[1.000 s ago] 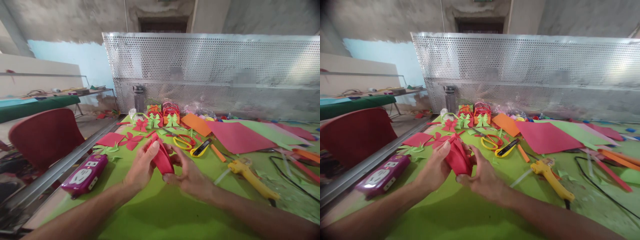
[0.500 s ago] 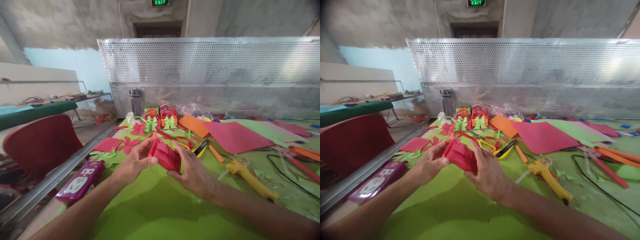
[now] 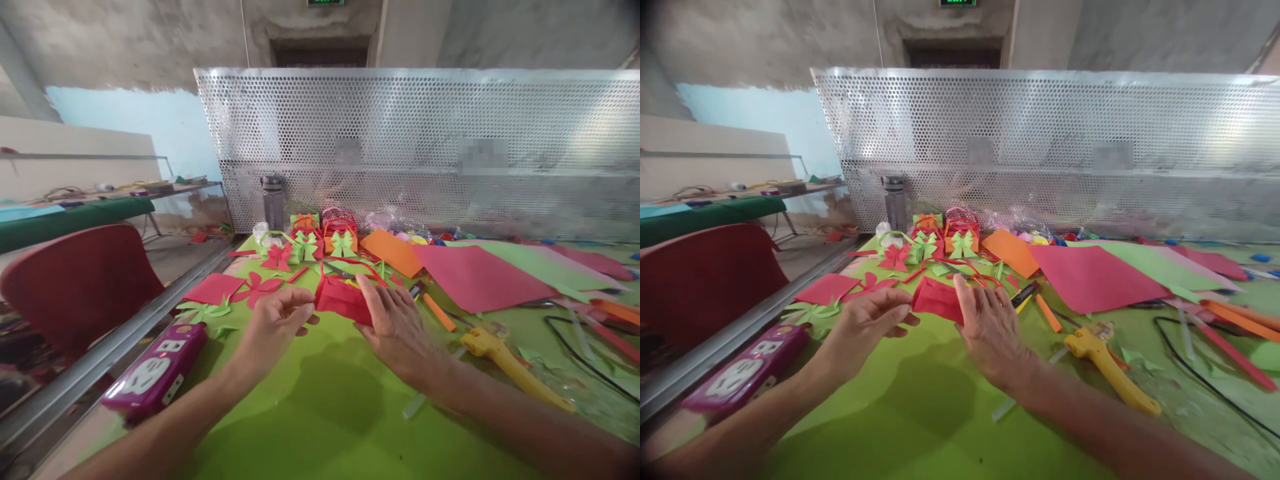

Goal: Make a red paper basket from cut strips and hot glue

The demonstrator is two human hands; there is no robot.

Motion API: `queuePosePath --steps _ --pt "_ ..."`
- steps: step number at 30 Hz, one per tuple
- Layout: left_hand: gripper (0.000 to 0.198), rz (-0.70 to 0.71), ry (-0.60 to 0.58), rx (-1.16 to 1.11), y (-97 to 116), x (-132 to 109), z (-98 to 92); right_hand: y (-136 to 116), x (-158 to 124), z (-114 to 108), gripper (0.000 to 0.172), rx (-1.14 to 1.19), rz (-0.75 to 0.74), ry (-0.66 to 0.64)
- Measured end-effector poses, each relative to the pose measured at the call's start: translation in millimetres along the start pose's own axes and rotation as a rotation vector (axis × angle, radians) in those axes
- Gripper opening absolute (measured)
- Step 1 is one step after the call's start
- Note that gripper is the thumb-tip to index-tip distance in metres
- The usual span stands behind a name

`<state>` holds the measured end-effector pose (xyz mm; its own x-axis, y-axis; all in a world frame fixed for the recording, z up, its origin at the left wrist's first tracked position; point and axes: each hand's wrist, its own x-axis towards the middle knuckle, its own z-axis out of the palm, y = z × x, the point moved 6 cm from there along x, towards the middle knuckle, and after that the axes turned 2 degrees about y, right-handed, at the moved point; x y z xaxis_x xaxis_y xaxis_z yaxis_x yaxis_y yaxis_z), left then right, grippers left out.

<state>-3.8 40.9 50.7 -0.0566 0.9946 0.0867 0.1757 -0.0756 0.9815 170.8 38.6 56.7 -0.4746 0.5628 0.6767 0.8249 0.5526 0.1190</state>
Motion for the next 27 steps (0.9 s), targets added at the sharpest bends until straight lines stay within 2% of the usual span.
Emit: queuePosePath --steps 4,8,11,13,15,17,19,20,22,27 --pt "0.010 -0.061 0.003 0.022 -8 2 4.7 -8 -1 -3 0.060 -0.152 -0.117 0.051" --pt "0.003 -0.110 0.022 -0.035 -18 5 6.1 -12 -2 -5 0.056 -0.199 -0.166 0.095" --pt "0.007 -0.192 0.012 -0.201 -29 9 6.2 -14 -1 -13 0.051 -0.130 -0.217 0.148" --pt "0.008 -0.265 -0.010 -0.332 -35 11 6.3 -10 2 -23 0.048 0.025 -0.206 0.219" --pt "0.008 -0.333 -0.024 -0.463 -39 13 5.9 6 6 -33 0.042 0.255 -0.074 0.304" --pt "0.012 -0.380 -0.013 -0.582 -41 15 4.6 27 9 -35 0.028 0.493 0.153 0.336" --pt "0.017 -0.387 0.013 -0.661 -39 16 2.9 43 9 -26 0.015 0.691 0.361 0.276" --pt "0.019 -0.379 0.028 -0.682 -38 16 2.0 47 9 -20 0.014 0.771 0.434 0.228" --pt "0.021 -0.363 0.051 -0.708 -36 17 0.6 46 9 -11 0.017 0.884 0.509 0.145" --pt "0.021 -0.322 0.087 -0.721 -35 18 -1.8 30 7 -4 0.020 1.001 0.532 0.006"
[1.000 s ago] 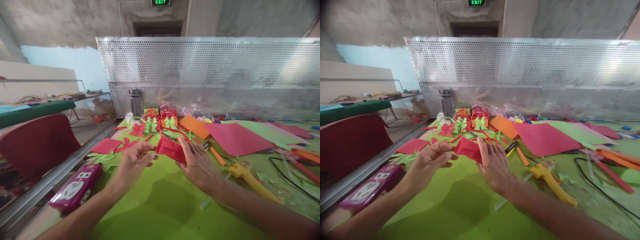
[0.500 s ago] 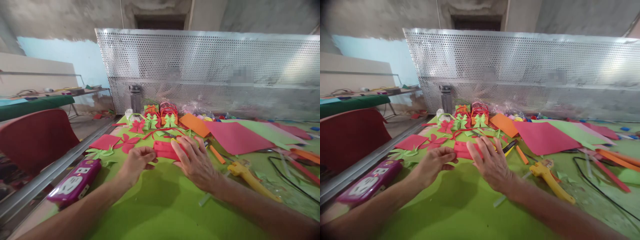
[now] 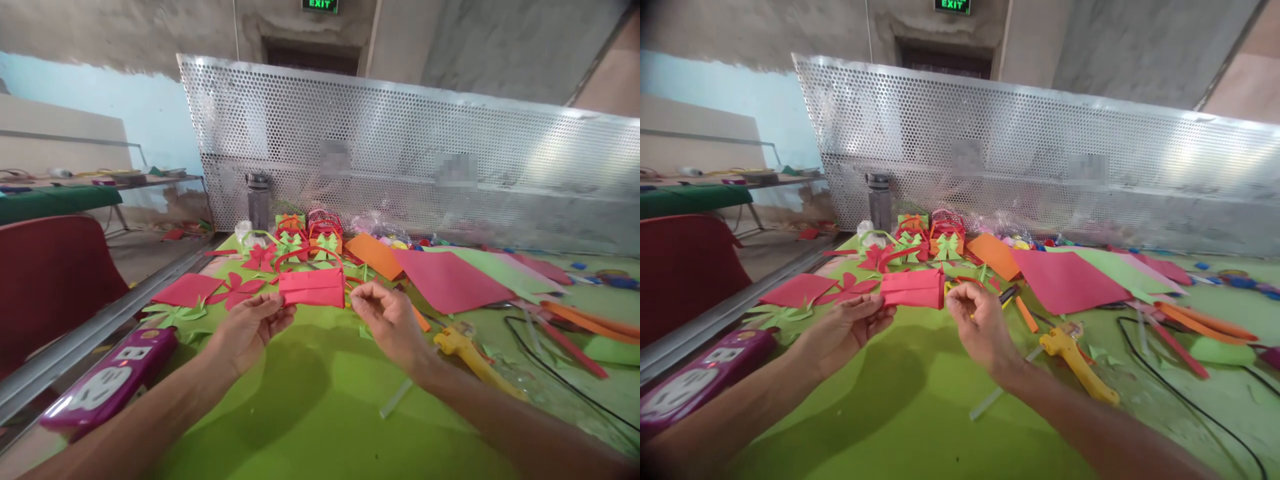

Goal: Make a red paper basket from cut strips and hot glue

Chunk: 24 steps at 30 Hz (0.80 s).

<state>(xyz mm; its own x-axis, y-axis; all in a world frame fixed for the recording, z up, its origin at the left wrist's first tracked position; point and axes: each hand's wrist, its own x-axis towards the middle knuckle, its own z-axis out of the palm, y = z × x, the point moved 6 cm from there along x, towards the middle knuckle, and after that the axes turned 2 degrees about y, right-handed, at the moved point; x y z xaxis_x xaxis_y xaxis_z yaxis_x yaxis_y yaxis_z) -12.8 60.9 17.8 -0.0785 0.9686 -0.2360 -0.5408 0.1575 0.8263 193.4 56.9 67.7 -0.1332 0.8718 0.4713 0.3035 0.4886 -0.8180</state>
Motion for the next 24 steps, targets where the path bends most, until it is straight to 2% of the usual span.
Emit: queuePosePath --steps 5,13,21,24 --pt "0.021 0.025 -0.012 0.006 -1 -1 0.5 4 -2 6 0.019 0.046 0.086 -0.048" --pt "0.025 0.042 0.017 0.020 0 -4 4.8 15 3 5 0.018 0.075 0.190 -0.008" --pt "0.021 0.052 0.021 0.048 -1 -8 7.7 16 4 3 0.019 0.100 0.212 0.058" --pt "0.017 0.065 0.007 0.048 -2 -8 8.4 16 5 4 0.017 0.112 0.191 0.046"
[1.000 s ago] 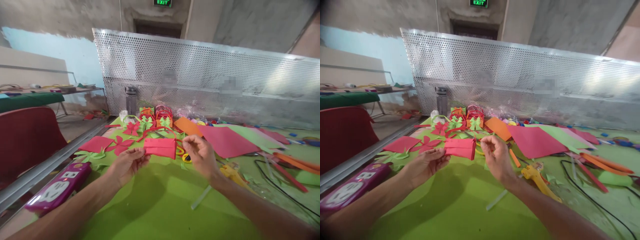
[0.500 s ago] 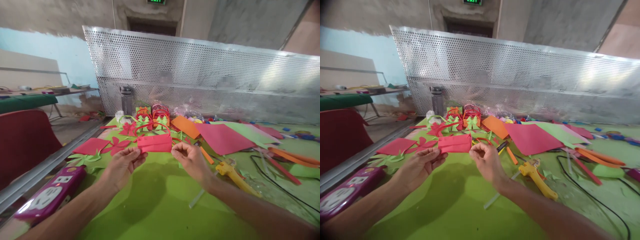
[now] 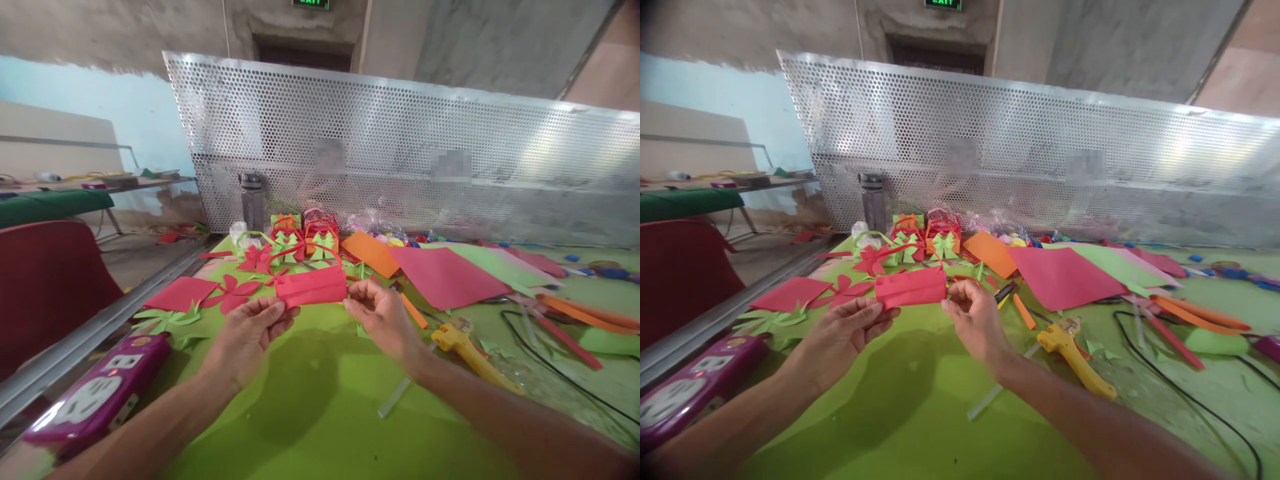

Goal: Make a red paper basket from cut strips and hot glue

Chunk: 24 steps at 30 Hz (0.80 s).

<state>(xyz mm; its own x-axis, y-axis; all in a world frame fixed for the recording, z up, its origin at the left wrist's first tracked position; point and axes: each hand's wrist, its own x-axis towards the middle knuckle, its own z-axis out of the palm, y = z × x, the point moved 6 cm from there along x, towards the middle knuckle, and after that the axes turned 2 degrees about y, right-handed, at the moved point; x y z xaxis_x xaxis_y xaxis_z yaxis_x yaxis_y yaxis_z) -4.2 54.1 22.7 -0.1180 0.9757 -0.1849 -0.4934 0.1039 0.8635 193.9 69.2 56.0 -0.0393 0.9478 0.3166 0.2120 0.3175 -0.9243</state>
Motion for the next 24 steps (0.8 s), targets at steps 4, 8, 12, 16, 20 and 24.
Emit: queuePosePath --steps 4,8,12,16,20,24 --pt "0.015 0.016 -0.002 0.022 0.6 -1.5 0.3 0.7 0.3 -1.2 0.015 -0.015 0.000 0.007" --pt "0.013 0.021 0.021 0.051 2.0 -4.0 0.8 1.1 1.1 -3.9 0.015 -0.025 0.003 0.038" --pt "0.014 0.031 0.037 0.099 1.5 -5.9 1.4 3.9 2.0 -4.2 0.017 -0.021 0.012 0.045" --pt "0.012 0.051 0.011 0.128 -1.4 -6.3 1.9 7.7 2.3 -5.0 0.017 0.033 0.008 0.077" --pt "0.013 0.052 0.018 0.110 -4.0 -4.4 -0.7 6.6 2.8 -4.8 0.017 0.037 -0.021 0.092" --pt "0.014 0.040 0.015 0.087 -4.9 -2.8 -0.7 5.3 2.8 -4.4 0.017 0.029 -0.009 0.093"
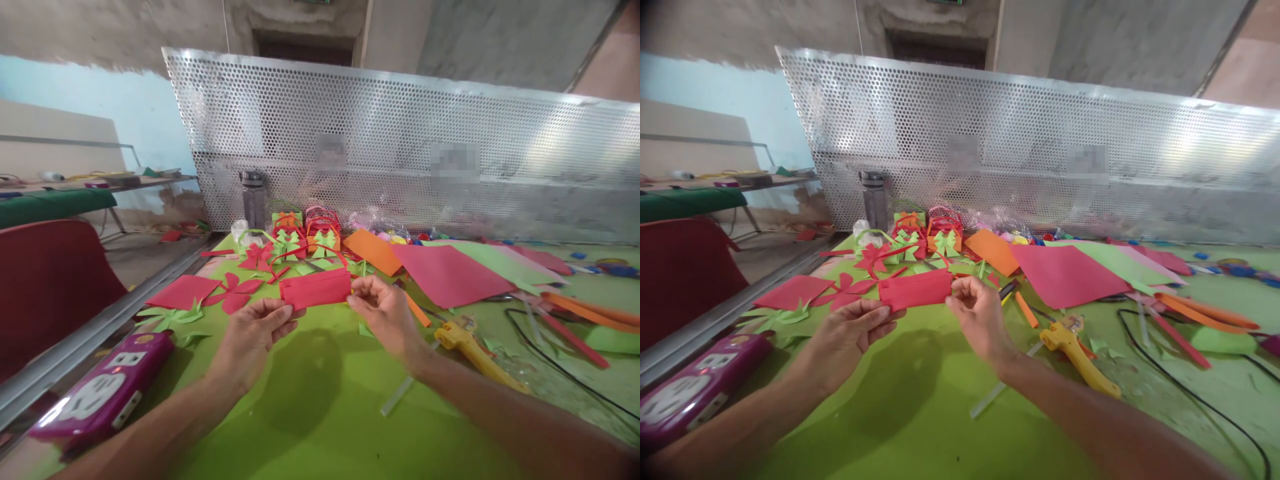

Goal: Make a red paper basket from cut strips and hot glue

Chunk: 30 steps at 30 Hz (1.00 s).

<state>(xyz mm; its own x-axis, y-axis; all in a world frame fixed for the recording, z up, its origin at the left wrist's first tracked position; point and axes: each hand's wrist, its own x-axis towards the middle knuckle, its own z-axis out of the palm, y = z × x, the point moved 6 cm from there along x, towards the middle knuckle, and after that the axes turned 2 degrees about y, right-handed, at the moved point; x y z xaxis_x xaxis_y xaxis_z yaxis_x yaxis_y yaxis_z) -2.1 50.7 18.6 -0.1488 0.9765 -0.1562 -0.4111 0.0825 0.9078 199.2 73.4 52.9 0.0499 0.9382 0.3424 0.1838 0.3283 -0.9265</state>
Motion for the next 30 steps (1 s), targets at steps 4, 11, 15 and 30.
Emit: queuePosePath --steps 4,11,15,30 --pt "0.016 -0.001 0.004 -0.005 0.1 -0.5 -0.6 0.9 -0.5 -0.9 0.016 -0.001 0.020 0.004" --pt "0.019 0.005 0.013 -0.031 -0.6 -0.6 -1.2 4.1 0.4 -1.5 0.021 -0.070 0.042 -0.042" --pt "0.021 0.001 0.030 -0.050 -1.2 0.2 -0.5 8.8 1.6 -1.6 0.025 -0.094 0.050 -0.059" --pt "0.012 0.020 0.032 -0.043 -1.3 1.3 -1.9 5.9 -0.7 -0.4 0.024 -0.087 0.109 -0.048"
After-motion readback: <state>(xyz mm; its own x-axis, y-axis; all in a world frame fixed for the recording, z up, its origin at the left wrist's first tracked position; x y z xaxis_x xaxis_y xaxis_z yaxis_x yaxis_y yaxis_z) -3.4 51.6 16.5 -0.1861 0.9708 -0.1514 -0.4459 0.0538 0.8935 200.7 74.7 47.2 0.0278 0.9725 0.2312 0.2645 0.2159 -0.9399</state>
